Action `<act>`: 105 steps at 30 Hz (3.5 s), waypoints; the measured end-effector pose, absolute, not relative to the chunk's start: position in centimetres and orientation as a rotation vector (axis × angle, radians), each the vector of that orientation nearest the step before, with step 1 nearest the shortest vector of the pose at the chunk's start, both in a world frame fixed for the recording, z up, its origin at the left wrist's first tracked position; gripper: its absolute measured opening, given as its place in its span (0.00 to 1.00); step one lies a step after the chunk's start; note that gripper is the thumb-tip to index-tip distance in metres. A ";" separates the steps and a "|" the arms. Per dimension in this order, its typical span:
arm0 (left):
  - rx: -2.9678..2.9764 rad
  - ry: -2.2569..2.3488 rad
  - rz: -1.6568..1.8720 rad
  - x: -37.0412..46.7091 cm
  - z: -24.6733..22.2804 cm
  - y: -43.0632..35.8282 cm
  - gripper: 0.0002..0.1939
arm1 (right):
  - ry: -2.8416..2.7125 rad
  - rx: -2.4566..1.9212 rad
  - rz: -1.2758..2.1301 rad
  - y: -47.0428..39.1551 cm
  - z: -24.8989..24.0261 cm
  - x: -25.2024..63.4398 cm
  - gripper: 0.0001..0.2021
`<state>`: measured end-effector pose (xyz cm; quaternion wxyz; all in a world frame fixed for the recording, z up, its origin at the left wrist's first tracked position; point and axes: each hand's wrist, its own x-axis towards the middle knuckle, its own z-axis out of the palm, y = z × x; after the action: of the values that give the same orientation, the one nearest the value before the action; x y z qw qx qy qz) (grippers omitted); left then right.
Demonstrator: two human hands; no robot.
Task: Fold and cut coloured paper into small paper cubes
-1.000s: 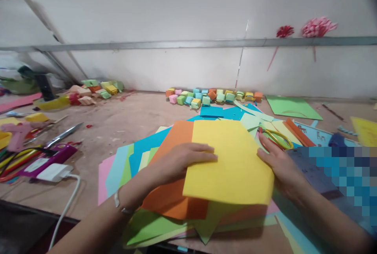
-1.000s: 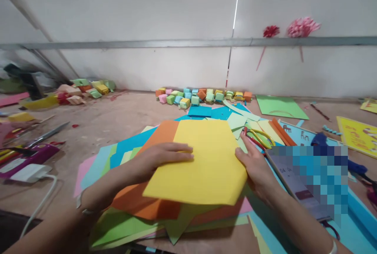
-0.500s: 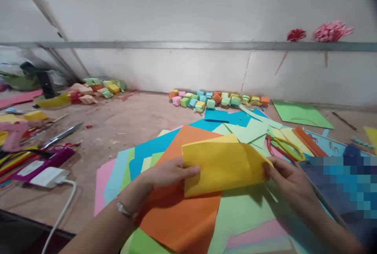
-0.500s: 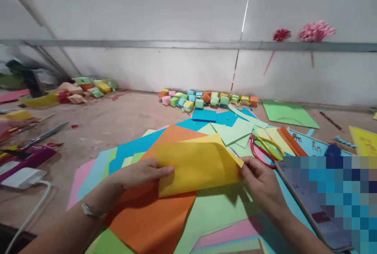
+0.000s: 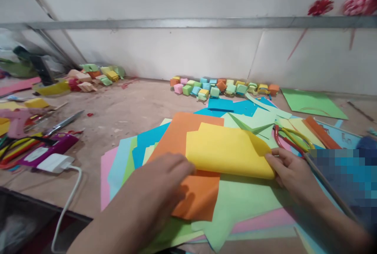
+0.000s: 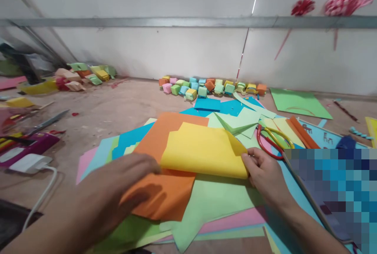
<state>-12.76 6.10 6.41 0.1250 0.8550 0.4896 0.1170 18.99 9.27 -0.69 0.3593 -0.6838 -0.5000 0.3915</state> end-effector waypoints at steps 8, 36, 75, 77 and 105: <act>2.514 1.336 0.195 -11.0 2.2 2.2 0.26 | -1.170 -1.613 1.128 9.1 -1.0 19.2 0.15; 2.415 1.201 -0.015 -7.2 6.6 15.9 0.28 | -2.087 -1.797 0.511 8.0 -0.7 18.2 0.08; 1.717 1.060 0.257 -7.4 4.4 15.5 0.14 | -1.606 -1.470 0.642 8.9 -0.2 19.3 0.12; 1.628 1.042 0.251 -7.6 4.3 15.7 0.16 | -1.467 -1.504 0.838 8.9 -0.1 19.3 0.13; 1.663 0.926 -0.013 -9.3 5.1 16.3 0.15 | -1.270 -1.445 1.085 8.6 1.0 19.1 0.13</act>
<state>-9.30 16.28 5.11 0.5804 0.7114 0.3961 -0.0056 19.12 8.58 0.95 0.4495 -0.5844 -0.5137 0.4389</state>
